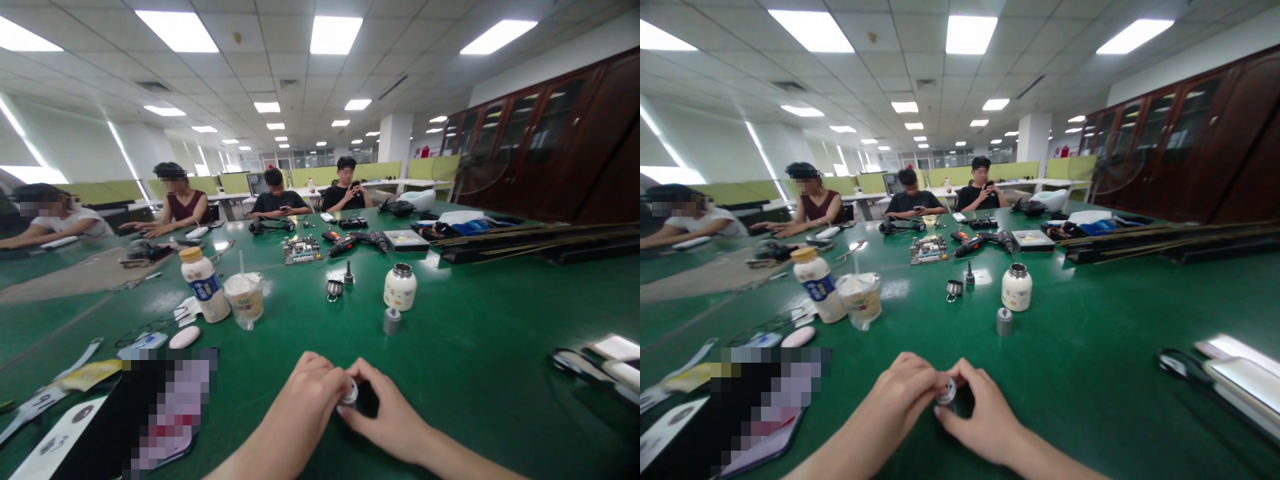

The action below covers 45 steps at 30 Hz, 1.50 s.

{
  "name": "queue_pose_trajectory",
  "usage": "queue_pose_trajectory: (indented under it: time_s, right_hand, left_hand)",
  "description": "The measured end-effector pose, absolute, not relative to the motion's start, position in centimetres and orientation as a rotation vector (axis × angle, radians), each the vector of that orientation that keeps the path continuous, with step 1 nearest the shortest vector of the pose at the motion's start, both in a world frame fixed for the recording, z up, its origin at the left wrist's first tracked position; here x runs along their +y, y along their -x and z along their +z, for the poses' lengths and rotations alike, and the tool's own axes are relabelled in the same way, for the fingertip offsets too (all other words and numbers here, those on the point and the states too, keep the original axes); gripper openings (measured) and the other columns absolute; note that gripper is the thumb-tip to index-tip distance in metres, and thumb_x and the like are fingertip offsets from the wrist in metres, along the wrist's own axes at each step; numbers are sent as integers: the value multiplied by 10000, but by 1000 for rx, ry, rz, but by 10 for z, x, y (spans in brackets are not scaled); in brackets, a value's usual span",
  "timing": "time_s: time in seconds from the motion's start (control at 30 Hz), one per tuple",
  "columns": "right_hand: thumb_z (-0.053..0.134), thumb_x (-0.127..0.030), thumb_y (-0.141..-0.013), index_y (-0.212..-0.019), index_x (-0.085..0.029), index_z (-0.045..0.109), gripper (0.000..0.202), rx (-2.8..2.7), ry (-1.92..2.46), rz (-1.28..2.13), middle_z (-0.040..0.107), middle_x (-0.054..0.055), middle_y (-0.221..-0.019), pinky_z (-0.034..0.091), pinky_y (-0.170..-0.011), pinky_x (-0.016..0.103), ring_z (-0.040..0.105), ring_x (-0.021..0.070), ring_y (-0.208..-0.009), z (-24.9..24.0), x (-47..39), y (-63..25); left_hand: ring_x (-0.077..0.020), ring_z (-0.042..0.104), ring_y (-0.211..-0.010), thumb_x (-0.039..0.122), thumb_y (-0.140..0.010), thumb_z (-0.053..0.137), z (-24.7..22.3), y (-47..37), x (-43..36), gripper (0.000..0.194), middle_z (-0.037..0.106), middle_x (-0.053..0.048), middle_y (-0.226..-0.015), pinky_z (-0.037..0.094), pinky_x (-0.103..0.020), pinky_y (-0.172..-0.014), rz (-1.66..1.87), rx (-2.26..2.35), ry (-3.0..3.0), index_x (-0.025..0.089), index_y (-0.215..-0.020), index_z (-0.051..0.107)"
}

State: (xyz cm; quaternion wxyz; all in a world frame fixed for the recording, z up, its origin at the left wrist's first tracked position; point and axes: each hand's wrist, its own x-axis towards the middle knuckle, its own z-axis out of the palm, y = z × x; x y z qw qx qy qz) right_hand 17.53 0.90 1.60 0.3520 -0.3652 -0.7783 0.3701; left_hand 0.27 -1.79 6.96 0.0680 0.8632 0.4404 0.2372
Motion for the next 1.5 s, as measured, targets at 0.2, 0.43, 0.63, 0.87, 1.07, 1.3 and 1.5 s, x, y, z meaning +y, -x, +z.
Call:
queue_pose_trajectory:
  time_s: [0.2,0.43,0.63,0.87,1.07,1.3,1.5]
  right_hand:
    - [655,-137,-726,-876,-219,563,194,-2006,955,988,638,-23,-868,426,-779,277,589,176,-841,17,8,-176]
    - [657,-152,-732,-889,-226,570,194,-2011,989,995,634,-19,-878,435,-787,280,585,179,-848,19,7,-175]
    - [651,-177,-747,-901,-234,566,185,-2034,999,962,630,-13,-875,447,-777,284,590,186,-848,13,8,-175]
    - [670,-268,-743,-942,-252,566,226,-2010,1049,870,655,25,-978,467,-803,313,604,236,-952,-4,10,-178]
    - [673,-277,-735,-1009,-237,564,298,-2000,1085,881,651,46,-999,471,-827,343,607,249,-955,-3,9,-177]
    - [620,-146,-747,-895,-226,556,180,-2023,990,964,639,-10,-889,459,-773,285,602,185,-849,17,8,-173]
    - [637,-134,-721,-931,-217,556,240,-2016,1008,968,640,10,-930,450,-797,304,593,203,-881,12,9,-174]
  left_hand:
    - [-160,606,-739,157,-940,513,58,3,-9,150,690,-9,-783,387,-293,-742,791,1155,-2693,201,-862,634]
    - [-170,644,-782,176,-908,583,60,9,-1,134,743,-14,-834,401,-299,-745,836,1081,-2593,226,-900,707]
    - [-171,633,-796,145,-815,699,60,6,1,164,738,10,-797,435,-277,-724,893,1261,-2328,286,-879,752]
    - [-154,644,-861,109,-796,711,67,5,-2,227,744,29,-898,468,-263,-796,971,1212,-2109,270,-957,710]
    - [-168,579,-973,71,-844,608,66,6,-10,330,678,-8,-1017,457,-294,-868,913,1157,-2190,291,-1085,658]
    - [-233,544,-988,163,-728,746,63,3,-8,516,690,-8,-959,430,-384,-888,1009,1282,-2151,295,-1192,564]
    - [-220,561,-1079,-1,-705,609,60,1,-9,658,698,6,-1080,386,-378,-973,1034,1157,-2076,307,-1271,475]
